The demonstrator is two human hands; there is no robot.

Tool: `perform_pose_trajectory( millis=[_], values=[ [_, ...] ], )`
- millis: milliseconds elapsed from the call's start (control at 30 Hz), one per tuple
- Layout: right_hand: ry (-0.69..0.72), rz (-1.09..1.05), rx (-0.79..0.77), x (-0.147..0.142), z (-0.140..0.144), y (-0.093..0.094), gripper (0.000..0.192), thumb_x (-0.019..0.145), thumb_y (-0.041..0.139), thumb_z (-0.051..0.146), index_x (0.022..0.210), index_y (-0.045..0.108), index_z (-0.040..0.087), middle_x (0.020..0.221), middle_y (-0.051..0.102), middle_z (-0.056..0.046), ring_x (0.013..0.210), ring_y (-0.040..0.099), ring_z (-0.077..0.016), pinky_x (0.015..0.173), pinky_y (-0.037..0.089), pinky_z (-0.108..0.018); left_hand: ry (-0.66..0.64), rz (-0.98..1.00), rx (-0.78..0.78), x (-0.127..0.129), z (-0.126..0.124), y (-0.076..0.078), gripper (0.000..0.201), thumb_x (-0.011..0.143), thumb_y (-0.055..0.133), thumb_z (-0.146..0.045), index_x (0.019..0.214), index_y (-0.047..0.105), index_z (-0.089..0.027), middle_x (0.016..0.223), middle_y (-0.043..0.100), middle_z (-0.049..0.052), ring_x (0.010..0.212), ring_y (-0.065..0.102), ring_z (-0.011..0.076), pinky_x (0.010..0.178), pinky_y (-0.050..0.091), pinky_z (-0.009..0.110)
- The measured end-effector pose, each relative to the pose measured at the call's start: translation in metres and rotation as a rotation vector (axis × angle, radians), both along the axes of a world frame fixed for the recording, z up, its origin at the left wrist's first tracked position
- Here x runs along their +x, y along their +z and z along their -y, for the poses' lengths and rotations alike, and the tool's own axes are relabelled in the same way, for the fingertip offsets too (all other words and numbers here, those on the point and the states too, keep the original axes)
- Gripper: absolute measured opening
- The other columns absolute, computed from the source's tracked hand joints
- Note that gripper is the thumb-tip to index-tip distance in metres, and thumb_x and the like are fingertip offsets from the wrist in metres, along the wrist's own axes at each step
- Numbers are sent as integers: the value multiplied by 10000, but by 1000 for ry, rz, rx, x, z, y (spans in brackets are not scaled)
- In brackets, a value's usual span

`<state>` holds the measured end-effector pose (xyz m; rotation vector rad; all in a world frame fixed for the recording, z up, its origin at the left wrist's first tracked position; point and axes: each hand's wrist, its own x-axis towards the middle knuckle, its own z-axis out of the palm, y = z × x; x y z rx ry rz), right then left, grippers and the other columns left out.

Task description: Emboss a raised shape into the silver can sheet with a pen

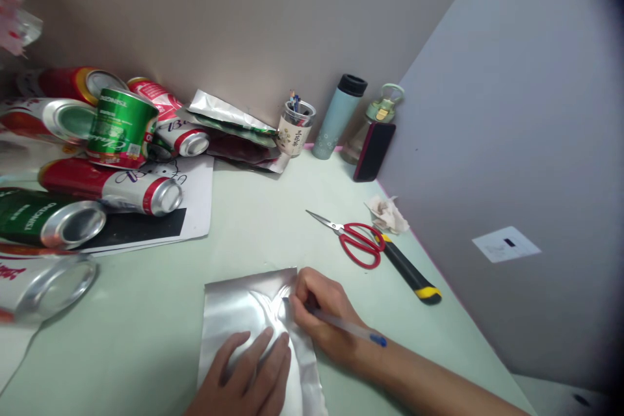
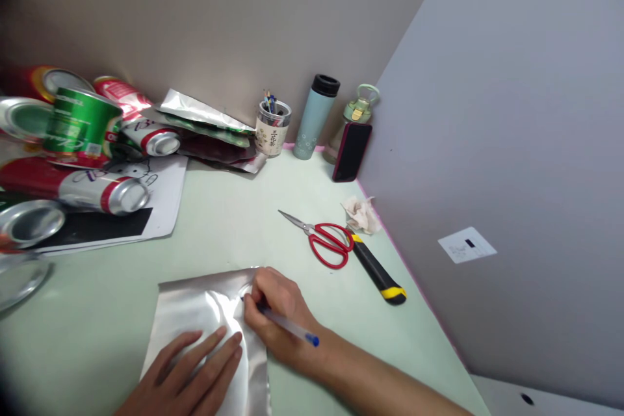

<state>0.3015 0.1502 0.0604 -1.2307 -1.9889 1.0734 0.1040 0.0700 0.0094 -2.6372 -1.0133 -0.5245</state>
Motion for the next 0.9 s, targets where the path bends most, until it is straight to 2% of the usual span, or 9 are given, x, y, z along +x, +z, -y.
perform_pose_trajectory(
  millis=[300, 900],
  values=[
    [-28, -3, 24, 0, -1, -3, 224, 854, 503, 130, 702, 359, 211, 678, 439, 45, 605, 395, -108, 597, 330, -237, -17, 58, 40, 0, 0, -6, 258, 992, 502, -330, 1172, 677, -270, 1253, 679, -15, 1212, 484, 245, 1002, 328, 429],
    [-133, -6, 6, 2, 1, -12, 251, 865, 520, 108, 705, 354, 206, 669, 427, 61, 607, 388, -97, 574, 320, -221, -14, 49, 28, 0, -1, -3, 287, 1013, 425, -276, 1160, 672, -262, 1229, 711, -35, 1201, 492, 232, 978, 336, 433]
  ],
)
